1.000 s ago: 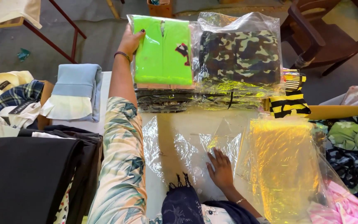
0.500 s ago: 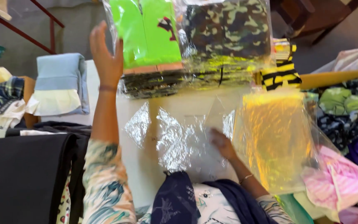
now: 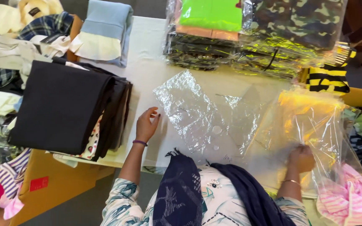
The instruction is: The person folds various clothing items, including black, pink, green, and blue garments, and places them into clear plastic bags on a table. The person handles the clothes and bags by hand, stacking the packaged items on the table as they work.
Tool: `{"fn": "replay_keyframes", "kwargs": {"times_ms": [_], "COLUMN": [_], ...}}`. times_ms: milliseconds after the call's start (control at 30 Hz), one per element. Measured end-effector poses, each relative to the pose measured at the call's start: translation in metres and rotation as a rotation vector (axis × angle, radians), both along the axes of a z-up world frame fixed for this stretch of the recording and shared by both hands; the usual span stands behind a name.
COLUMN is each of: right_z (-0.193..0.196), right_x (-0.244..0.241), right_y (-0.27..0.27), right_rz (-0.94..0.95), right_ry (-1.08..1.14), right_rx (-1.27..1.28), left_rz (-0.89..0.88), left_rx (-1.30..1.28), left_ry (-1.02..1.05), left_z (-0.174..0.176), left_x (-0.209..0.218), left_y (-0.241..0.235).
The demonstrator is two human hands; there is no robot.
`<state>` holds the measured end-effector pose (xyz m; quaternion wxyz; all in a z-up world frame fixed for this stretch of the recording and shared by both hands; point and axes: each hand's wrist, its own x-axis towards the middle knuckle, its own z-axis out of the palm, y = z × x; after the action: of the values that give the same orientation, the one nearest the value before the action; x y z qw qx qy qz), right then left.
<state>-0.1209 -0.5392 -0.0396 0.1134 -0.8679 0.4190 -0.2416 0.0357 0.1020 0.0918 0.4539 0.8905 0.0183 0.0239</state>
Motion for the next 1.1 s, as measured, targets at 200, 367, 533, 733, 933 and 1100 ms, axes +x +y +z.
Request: {"fn": "replay_keyframes", "kwargs": {"times_ms": [200, 367, 533, 733, 933, 1100], "right_z": [0.064, 0.094, 0.078, 0.085, 0.062, 0.074], "right_x": [0.028, 0.064, 0.091, 0.105, 0.101, 0.103], "right_y": [0.009, 0.128, 0.222, 0.294, 0.296, 0.298], "right_rz": [0.192, 0.538, 0.956, 0.978, 1.033, 1.037], "right_ry": [-0.172, -0.201, 0.032, 0.592, 0.435, 0.322], "right_rx": [-0.057, 0.161, 0.038, -0.064, -0.042, -0.037], "left_rz": [0.101, 0.232, 0.363, 0.599, 0.983, 1.337], "left_rx": [0.035, -0.298, -0.667, -0.697, -0.994, -1.297], "left_ry": [-0.069, -0.027, 0.034, 0.152, 0.216, -0.036], "left_z": [-0.018, -0.084, -0.16, -0.159, -0.134, -0.14], "left_x": [0.034, 0.09, 0.163, 0.227, 0.287, 0.329], "left_y": [0.03, 0.054, 0.076, 0.067, 0.08, 0.122]}}
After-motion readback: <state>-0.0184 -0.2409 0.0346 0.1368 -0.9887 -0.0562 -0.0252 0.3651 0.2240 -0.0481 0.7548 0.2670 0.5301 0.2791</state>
